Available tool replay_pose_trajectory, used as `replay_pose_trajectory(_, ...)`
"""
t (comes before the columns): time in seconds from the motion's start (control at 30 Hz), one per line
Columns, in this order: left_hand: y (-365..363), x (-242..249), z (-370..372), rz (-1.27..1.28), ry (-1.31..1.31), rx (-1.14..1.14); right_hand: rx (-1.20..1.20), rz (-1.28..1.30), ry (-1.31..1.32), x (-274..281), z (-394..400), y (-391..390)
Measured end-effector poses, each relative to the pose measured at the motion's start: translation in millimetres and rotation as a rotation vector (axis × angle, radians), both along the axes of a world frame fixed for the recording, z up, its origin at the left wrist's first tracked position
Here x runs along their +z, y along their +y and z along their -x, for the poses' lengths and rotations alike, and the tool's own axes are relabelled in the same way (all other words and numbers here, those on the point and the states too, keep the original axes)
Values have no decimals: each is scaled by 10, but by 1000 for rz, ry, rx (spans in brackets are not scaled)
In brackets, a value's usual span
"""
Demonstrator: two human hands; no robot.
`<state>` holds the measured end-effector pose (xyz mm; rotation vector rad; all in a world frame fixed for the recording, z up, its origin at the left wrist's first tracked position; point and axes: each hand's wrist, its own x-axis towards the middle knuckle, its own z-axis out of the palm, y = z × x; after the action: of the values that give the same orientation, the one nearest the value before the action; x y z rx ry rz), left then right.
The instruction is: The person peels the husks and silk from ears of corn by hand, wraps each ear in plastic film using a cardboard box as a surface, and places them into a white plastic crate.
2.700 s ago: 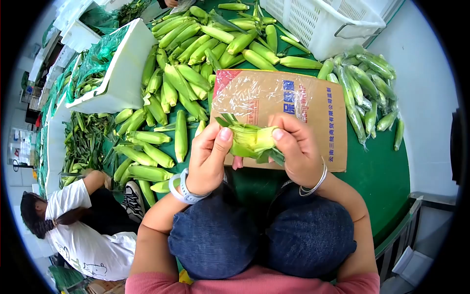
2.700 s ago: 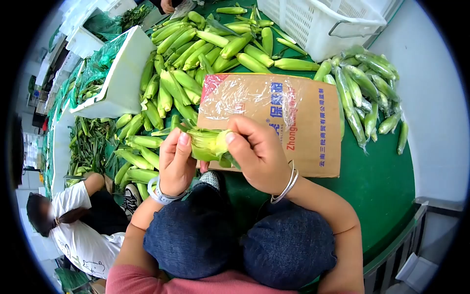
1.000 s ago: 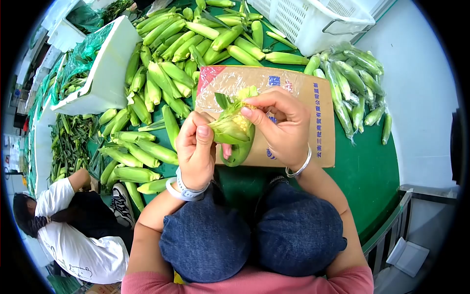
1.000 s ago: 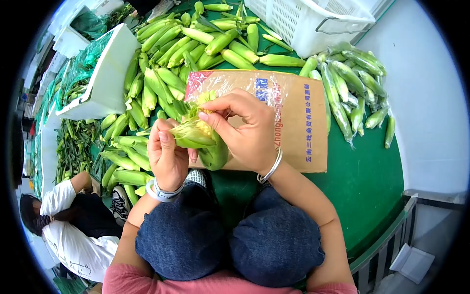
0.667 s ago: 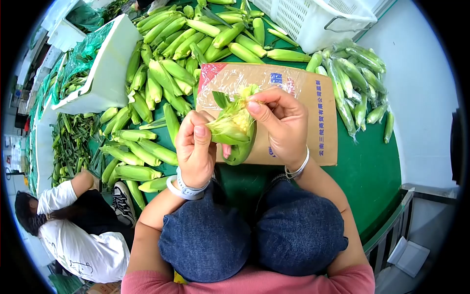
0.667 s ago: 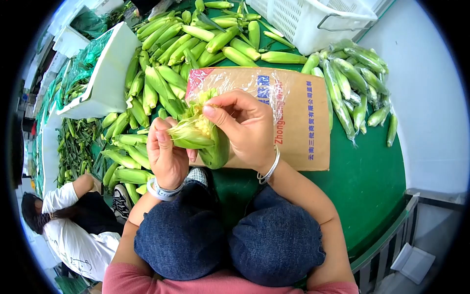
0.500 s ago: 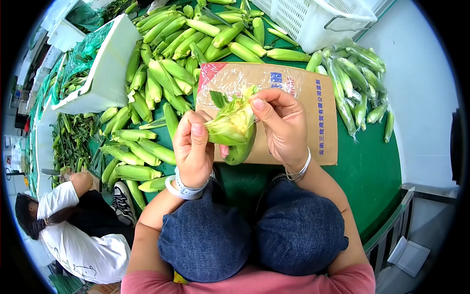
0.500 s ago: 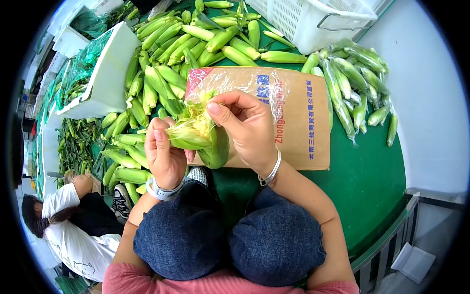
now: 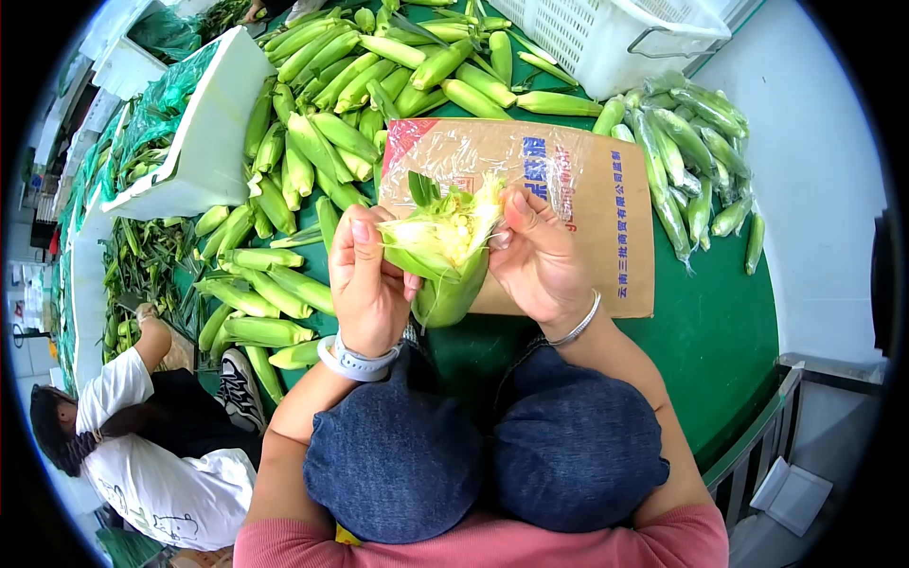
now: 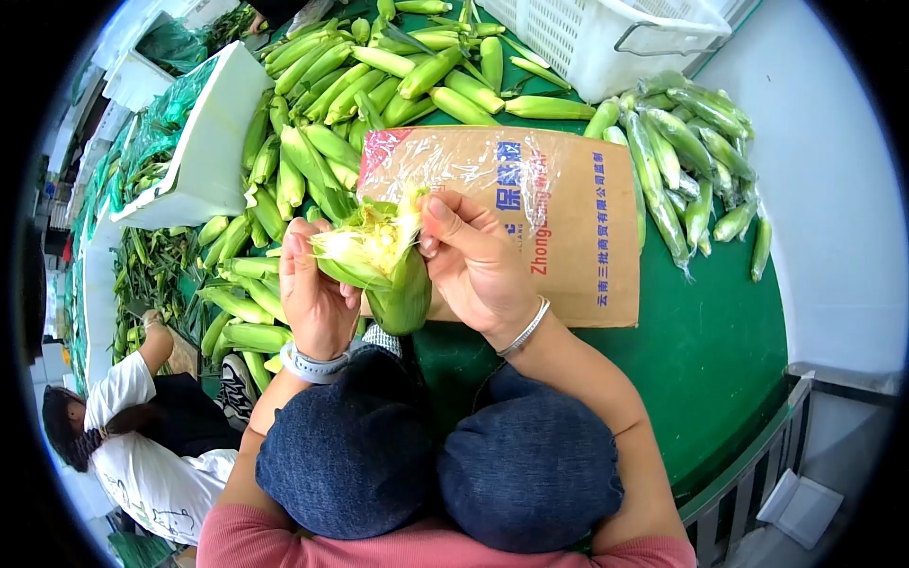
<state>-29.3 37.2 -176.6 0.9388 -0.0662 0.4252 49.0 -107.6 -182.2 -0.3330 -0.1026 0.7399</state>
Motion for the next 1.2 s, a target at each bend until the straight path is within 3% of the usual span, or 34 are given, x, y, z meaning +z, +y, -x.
replay_pose_trajectory(0.07,-23,48,16,-40,144,91,4,-6,22,-18,-1,-1)
replay_pose_trajectory(0.13,6,-122,-75,-440,34,243,-84,28,-65,-21,-5,0)
replay_pose_trajectory(0.2,27,-162,-4,-994,82,146,-137,116,-152,91,53,40)
replay_pose_trajectory(0.27,-57,-113,9,-722,411,-53,-189,205,-234,153,68,60)
replay_pose_trajectory(0.37,-99,-134,-30,-676,266,22,-748,967,-1331,305,-1,10)
replay_pose_trajectory(0.5,-117,-112,7,-567,309,72,-791,1017,-1595,357,72,-4)
replay_pose_trajectory(0.53,-78,-113,4,-567,310,77,-789,1012,-1597,408,102,-25)
replay_pose_trajectory(0.6,48,-148,3,-54,509,84,-950,955,-1498,550,128,-127)
replay_pose_trajectory(0.63,81,-210,55,-306,488,107,-947,941,-1505,612,111,-191)
replay_pose_trajectory(0.67,92,-220,113,-411,395,61,-852,865,-1276,664,87,-253)
replay_pose_trajectory(0.7,86,-221,125,-356,407,34,-747,791,-1043,708,92,-270)
replay_pose_trajectory(0.73,66,-230,142,-298,420,4,-739,786,-1035,758,98,-245)
replay_pose_trajectory(0.77,60,-242,156,-299,425,10,-650,802,-1220,813,86,-216)
replay_pose_trajectory(0.8,56,-255,147,-476,383,27,-562,814,-1407,849,78,-195)
replay_pose_trajectory(0.83,47,-251,129,-654,336,40,-380,857,-1296,862,130,-181)
replay_pose_trajectory(0.87,21,-220,121,-655,334,37,-384,860,-1295,850,123,-156)
replay_pose_trajectory(0.93,-42,-117,121,-543,257,28,-394,969,-1569,798,101,-110)
replay_pose_trajectory(1.07,-11,-144,118,-771,217,71,-422,908,-1580,747,133,-37)
replay_pose_trajectory(1.2,12,-285,117,-809,262,162,-454,947,-1590,728,164,3)
